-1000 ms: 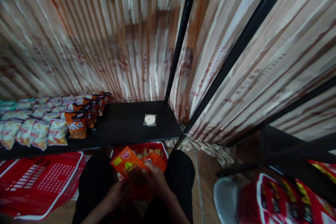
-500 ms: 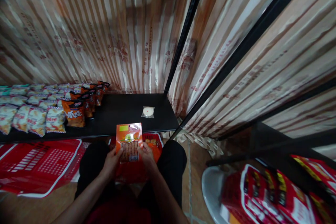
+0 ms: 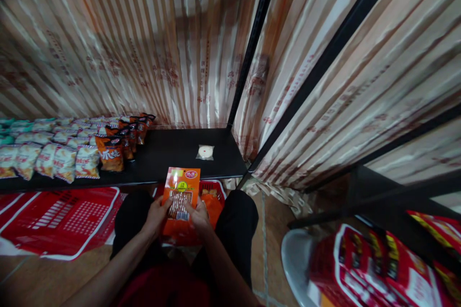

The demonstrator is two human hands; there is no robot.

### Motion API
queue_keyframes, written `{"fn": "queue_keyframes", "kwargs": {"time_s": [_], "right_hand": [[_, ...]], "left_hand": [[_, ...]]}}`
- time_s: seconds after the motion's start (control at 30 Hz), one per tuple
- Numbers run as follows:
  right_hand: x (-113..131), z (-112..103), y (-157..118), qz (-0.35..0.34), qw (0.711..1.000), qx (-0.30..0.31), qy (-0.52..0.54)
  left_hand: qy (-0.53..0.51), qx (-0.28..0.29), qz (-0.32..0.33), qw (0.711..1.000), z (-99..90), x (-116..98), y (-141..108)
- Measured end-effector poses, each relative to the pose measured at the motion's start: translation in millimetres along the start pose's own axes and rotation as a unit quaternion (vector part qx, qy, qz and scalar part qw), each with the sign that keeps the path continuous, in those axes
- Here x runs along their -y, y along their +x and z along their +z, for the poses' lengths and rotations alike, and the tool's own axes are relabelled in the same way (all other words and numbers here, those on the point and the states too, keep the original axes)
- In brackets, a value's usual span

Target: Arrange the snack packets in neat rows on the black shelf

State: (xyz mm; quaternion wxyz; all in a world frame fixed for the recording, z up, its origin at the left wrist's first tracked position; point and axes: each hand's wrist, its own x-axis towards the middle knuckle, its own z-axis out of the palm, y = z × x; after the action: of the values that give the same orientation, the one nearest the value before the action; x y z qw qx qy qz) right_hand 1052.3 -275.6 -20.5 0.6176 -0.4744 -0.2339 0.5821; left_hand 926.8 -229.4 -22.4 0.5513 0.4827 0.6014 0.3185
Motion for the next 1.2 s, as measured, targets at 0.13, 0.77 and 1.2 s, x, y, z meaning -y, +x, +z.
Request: {"fn": "queue_keyframes", "kwargs": {"time_s": [0.13, 0.77, 1.2], "right_hand": [[-2, 3, -8, 0.004, 0.999, 0.000, 0.032], [5, 18, -30, 0.037, 0.999, -0.036, -0.012], [5, 7, -5, -0.139, 0.959, -0.032, -0.245]], "left_hand": [[0.056, -0.037, 0.027, 0.997, 0.9, 5, -1], [-0.070, 0.077, -0.004, 0.995, 20.7, 10, -37], [-0.262, 0.154, -0.027, 0.952, 19.1, -25, -24]]}}
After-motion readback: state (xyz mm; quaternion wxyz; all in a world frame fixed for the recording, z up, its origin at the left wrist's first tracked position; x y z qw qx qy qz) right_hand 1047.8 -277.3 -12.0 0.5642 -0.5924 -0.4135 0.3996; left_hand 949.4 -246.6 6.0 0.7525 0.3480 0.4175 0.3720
